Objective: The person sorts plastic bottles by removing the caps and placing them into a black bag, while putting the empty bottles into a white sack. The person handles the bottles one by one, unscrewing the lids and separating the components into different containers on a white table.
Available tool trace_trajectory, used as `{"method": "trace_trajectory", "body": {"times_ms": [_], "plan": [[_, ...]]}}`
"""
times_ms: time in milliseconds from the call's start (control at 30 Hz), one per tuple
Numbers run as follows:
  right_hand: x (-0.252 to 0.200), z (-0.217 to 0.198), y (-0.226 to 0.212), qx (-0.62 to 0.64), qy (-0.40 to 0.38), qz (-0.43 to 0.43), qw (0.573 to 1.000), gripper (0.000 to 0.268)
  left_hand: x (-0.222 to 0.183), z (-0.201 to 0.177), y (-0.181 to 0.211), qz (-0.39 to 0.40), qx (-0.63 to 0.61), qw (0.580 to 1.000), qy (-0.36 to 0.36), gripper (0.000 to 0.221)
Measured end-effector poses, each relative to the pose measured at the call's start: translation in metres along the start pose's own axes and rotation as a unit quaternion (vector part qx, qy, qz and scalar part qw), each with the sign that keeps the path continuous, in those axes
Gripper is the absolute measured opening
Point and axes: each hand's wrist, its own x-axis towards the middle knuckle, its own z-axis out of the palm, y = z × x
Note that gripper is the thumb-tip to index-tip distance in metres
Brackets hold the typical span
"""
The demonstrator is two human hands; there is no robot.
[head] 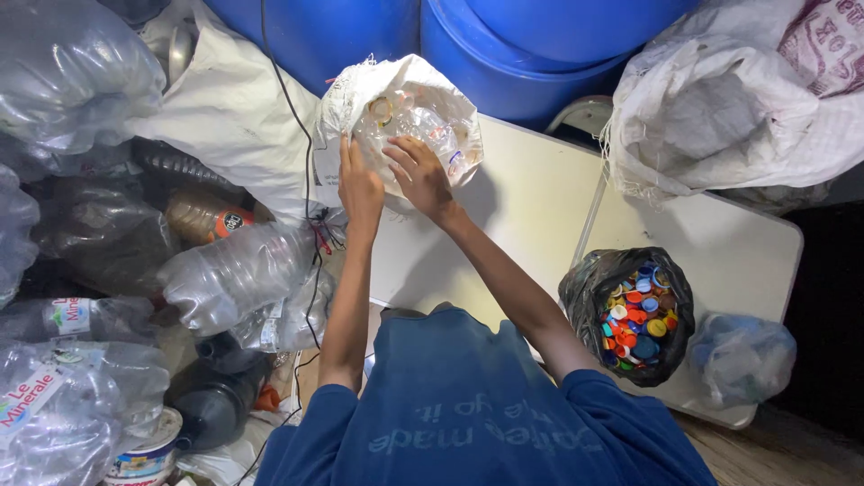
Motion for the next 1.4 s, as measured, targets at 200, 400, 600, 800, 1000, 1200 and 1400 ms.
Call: {"method": "trace_trajectory", "body": {"times_ms": [200,400,600,800,1000,1200,1400], "plan": [[0.016,0.012,-0.008,-0.033,-0.02,0.005,0.999,0.042,-0.002,-0.025,0.02,0.016,-0.02,1.0,-0.011,0.072],[0.037,0.047,-0.005,-0.055,-0.048,0.019,0.997,0.045,-0.002,-0.033,0.031,0.007,-0.034,0.999,-0.022,0.076],[0.045,0.089,0.021,-0.155,-0.094,-0.024,0.983,0.031,0.001,-0.047,0.03,-0.001,-0.041,0.998,-0.037,0.078],[0.05,0.095,0.04,-0.153,-0.079,-0.073,0.982,0.036,0.008,-0.035,0.017,-0.003,-0.052,0.999,-0.014,0.065],[0.036,0.035,-0.004,0.035,-0.111,-0.002,0.993,0.064,0.024,-0.046,0.03,-0.031,-0.025,0.999,0.001,0.059],[0.011,0.056,0.017,0.04,-0.056,0.006,0.998,0.048,0.016,-0.041,0.022,-0.015,-0.034,0.999,-0.017,0.06],[0.01,0.122,0.06,0.026,-0.123,-0.018,0.992,0.025,0.0,-0.029,0.018,-0.026,-0.067,0.997,-0.024,0.064]]}}
